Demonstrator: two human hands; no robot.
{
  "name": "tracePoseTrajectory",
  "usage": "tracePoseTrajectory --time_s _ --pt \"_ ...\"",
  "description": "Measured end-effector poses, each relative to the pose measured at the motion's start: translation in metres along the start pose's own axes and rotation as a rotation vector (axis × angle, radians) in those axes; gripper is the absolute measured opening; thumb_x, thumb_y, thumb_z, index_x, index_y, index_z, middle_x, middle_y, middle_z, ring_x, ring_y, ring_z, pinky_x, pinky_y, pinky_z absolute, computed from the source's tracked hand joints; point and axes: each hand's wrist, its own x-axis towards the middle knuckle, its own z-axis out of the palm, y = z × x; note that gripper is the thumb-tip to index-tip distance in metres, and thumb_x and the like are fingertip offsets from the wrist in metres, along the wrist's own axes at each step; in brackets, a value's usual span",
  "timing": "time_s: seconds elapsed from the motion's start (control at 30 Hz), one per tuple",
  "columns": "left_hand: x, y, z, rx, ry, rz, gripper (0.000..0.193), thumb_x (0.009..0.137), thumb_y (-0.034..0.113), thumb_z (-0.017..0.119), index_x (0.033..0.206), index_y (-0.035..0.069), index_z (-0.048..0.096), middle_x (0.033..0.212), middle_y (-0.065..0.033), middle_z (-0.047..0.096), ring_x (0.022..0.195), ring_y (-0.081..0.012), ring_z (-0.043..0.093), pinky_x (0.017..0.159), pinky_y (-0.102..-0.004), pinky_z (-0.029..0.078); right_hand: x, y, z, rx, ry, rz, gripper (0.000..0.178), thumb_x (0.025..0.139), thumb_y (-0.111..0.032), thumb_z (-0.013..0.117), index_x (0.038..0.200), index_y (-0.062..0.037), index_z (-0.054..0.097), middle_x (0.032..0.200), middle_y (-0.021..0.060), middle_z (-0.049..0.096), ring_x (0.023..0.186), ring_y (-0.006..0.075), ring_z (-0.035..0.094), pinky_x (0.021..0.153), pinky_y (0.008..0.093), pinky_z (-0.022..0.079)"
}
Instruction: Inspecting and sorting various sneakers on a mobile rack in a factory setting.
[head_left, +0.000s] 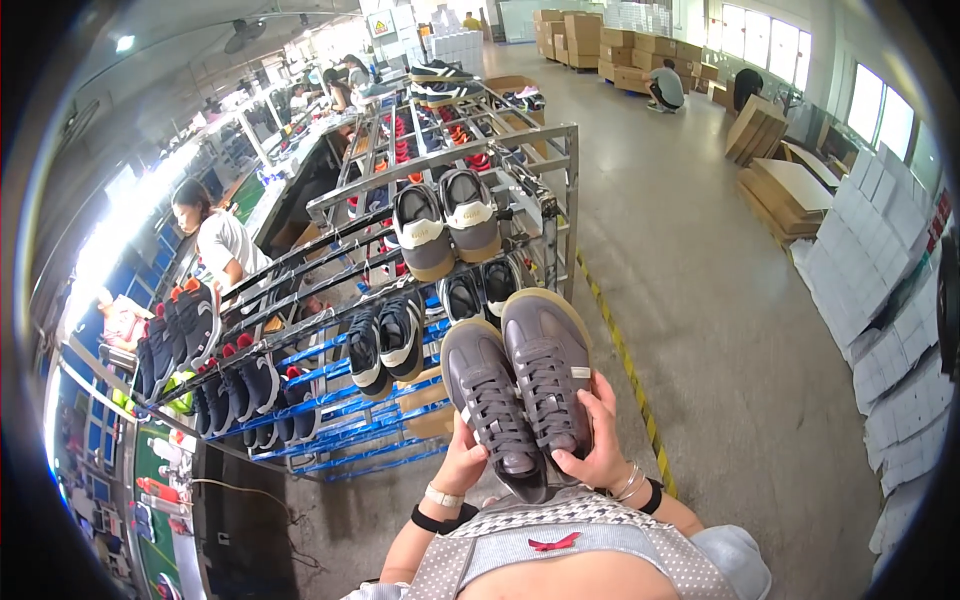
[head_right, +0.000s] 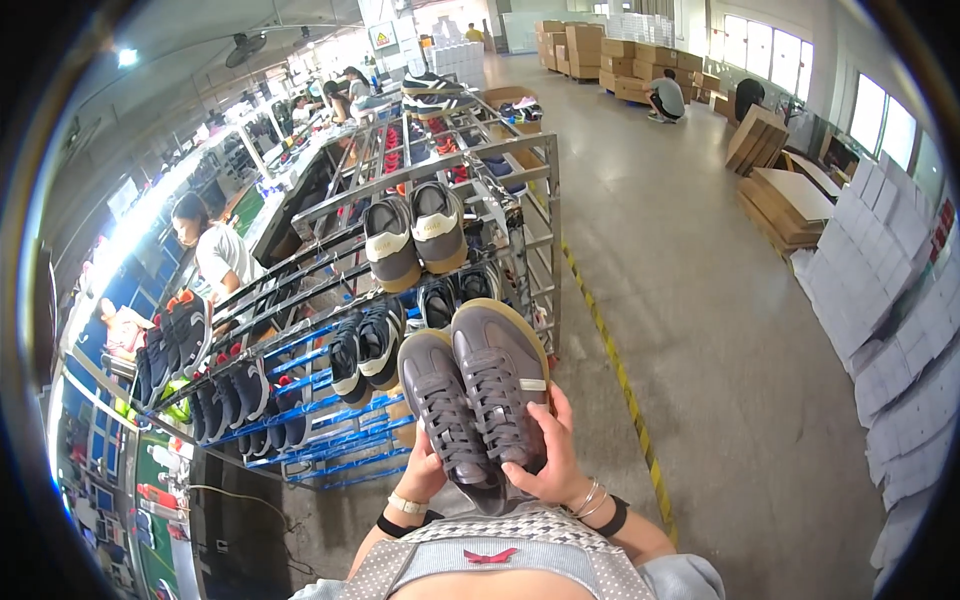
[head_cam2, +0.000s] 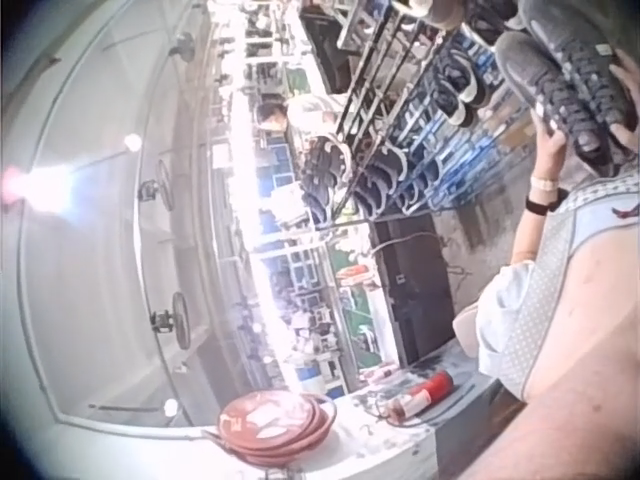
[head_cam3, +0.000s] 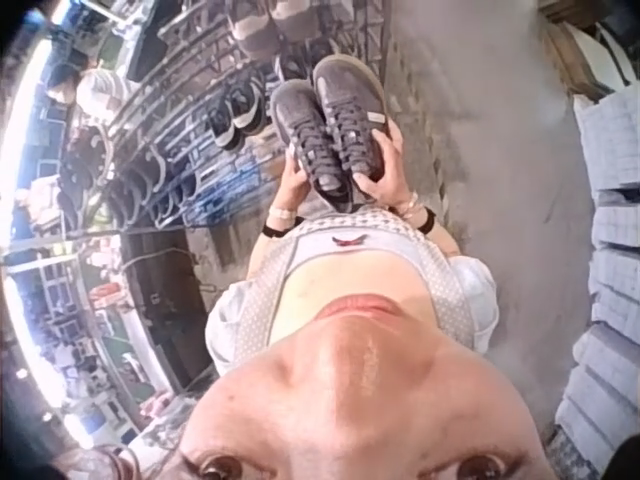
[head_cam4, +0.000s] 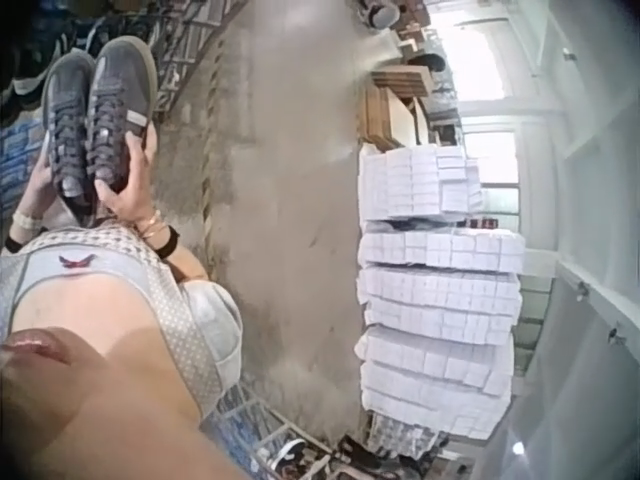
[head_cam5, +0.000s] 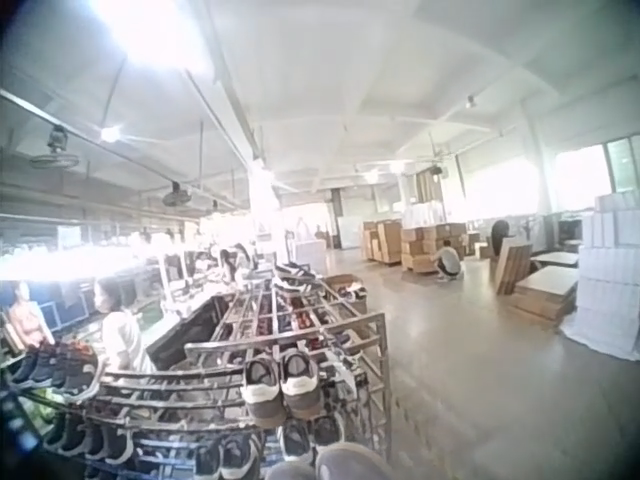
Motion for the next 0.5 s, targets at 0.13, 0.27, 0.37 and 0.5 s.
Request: tracePoseTrajectory --time_s 0.13,0.27,0.37,0.5 --pt "0.001 -0.003 0.008 -0.018 -0.004 0.001 0.103 0.062 0.029 0.079 0.138 0.014 0.011 0.134 -0.0097 0.033 0.123 -0.0258 0.036 0.101 -0.04 0.032 0.001 0.003 -0.008 -0.045 -0.031 -0.029 0.085 0.06 -0.024 0.07 0.129 -0.0064 0.024 0.136 0.0249 0.015 0.127 0.0396 0.021 0.103 0.0476 0.023" --pt "0.003 -0.006 0.017 0.015 -0.021 0.021 0.106 0.062 0.029 0.079 0.139 0.014 0.008 0.135 -0.01 0.031 0.123 -0.0261 0.036 0.101 -0.0401 0.032 -0.001 0.004 -0.015 -0.031 0.013 0.001 0.086 0.058 -0.02 0.068 0.129 -0.0067 0.022 0.136 0.0262 0.016 0.127 0.0397 0.021 0.103 0.0465 0.023" --pt "0.004 -0.01 0.019 0.023 -0.038 0.02 0.106 0.064 0.032 0.078 0.139 0.014 0.005 0.135 -0.0102 0.03 0.123 -0.0255 0.036 0.101 -0.0399 0.033 -0.004 0.008 -0.023 0.03 0.003 0.06 0.086 0.06 -0.018 0.064 0.132 -0.005 0.02 0.139 0.026 0.016 0.128 0.0362 0.022 0.104 0.0426 0.022" --pt "0.008 -0.017 0.024 0.032 -0.028 0.047 0.098 0.066 0.035 0.076 0.137 0.013 0.012 0.131 -0.0097 0.036 0.118 -0.0253 0.042 0.097 -0.0399 0.038 -0.007 0.012 -0.033 0.054 0.006 0.069 0.085 0.061 -0.017 0.066 0.131 -0.002 0.021 0.138 0.0268 0.017 0.129 0.0385 0.021 0.104 0.0436 0.023"
